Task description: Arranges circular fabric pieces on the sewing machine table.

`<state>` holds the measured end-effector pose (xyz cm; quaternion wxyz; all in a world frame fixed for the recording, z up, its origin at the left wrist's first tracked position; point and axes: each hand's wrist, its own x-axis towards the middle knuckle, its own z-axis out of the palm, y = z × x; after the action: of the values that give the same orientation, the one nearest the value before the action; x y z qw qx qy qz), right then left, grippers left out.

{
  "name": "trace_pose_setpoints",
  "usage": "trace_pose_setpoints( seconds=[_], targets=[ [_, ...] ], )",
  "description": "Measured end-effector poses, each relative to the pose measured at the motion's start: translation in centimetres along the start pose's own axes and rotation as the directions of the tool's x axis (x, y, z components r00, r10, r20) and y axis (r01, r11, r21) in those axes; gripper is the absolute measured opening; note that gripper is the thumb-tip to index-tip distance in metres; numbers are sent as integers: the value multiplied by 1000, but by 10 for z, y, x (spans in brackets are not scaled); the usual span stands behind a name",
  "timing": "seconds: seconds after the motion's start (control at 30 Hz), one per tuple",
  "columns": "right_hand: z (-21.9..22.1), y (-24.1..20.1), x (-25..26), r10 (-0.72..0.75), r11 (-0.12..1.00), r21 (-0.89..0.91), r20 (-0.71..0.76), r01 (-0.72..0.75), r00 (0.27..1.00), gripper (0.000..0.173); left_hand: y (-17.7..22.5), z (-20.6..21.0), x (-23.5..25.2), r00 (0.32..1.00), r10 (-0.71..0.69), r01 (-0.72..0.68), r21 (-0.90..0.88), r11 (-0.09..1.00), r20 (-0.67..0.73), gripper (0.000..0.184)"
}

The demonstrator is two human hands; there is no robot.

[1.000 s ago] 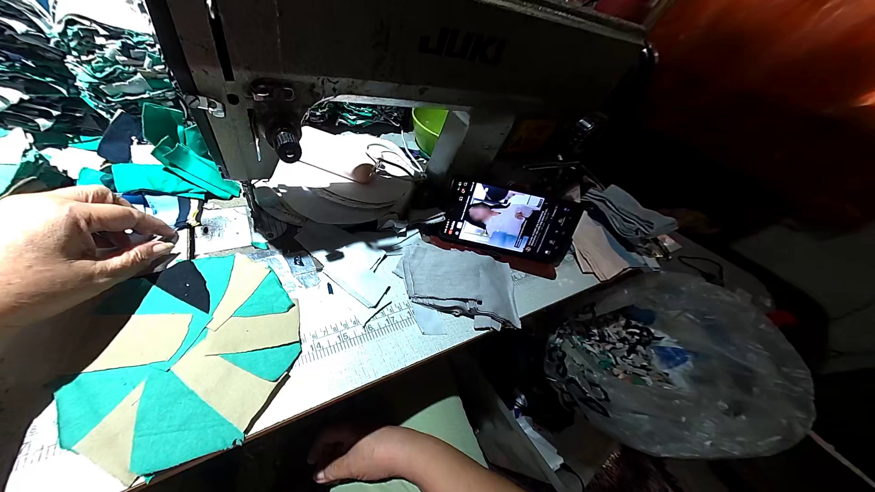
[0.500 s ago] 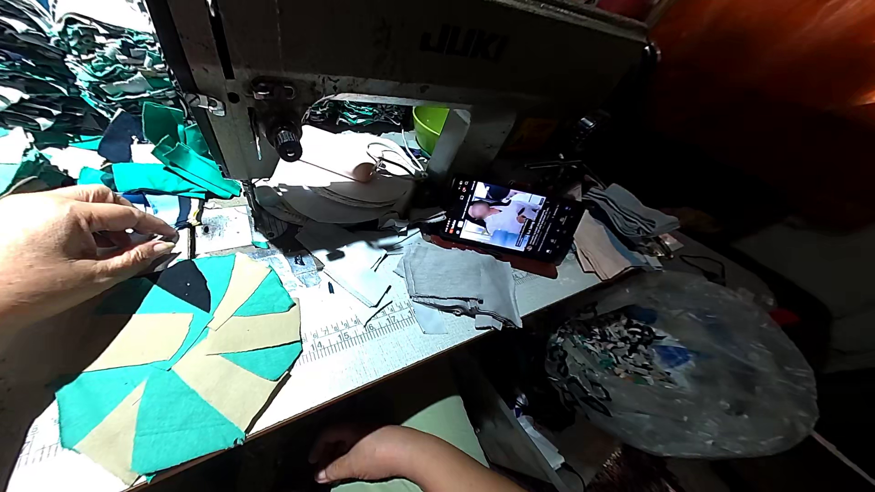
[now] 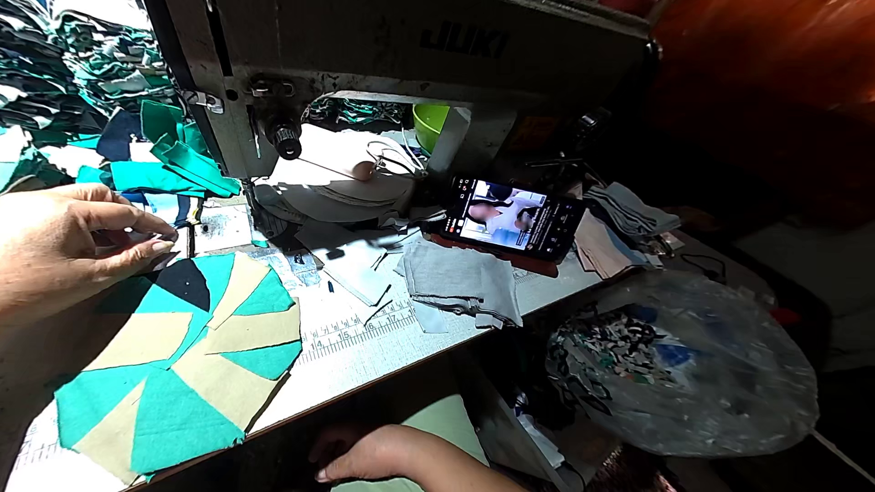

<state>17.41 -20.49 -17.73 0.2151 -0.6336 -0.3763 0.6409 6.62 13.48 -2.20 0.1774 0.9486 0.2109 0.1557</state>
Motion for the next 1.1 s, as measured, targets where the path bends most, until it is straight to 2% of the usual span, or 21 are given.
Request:
trace_pose_setpoints(
  seconds=[0.07,0.13,0.2,0.27,0.33,0.37,0.57,0.93,1.0,1.1],
  targets=[
    [0,-1,-1,5,1000,5,-2,-5,1000,40,-2,-1,0,999,32,-32,-9,999,0,20],
    [0,0,0,0,1000,9,0,0,1000,40,-11,-3,1,982,186,-186,32,982,1,21],
    [0,1,1,-8,1000,11,-3,8,1000,40,-14,-4,2,968,251,-250,44,967,0,25],
    [0,0,0,0,1000,3,0,0,1000,40,-7,-6,0,984,175,-176,43,984,17,22],
    [0,-1,0,5,1000,0,1,-5,1000,40,5,-5,-2,1000,21,-21,11,1000,23,21],
    [0,-1,0,7,1000,-2,-2,-7,1000,40,5,-4,-1,1000,7,-7,16,1000,20,21],
    [1,-2,-1,8,1000,-2,-11,-8,1000,39,-2,-1,-1,996,84,-84,-2,996,-4,17],
    [0,-1,-1,3,1000,-1,-8,-3,1000,40,-2,-1,0,999,44,-44,3,999,-3,18],
    [1,0,-1,3,1000,15,-1,-3,1000,40,-6,-4,-1,995,101,-101,9,995,16,20],
    [0,0,-9,-14,1000,14,-17,14,1000,40,-24,4,3,949,308,-311,-27,950,-68,31]
  ],
)
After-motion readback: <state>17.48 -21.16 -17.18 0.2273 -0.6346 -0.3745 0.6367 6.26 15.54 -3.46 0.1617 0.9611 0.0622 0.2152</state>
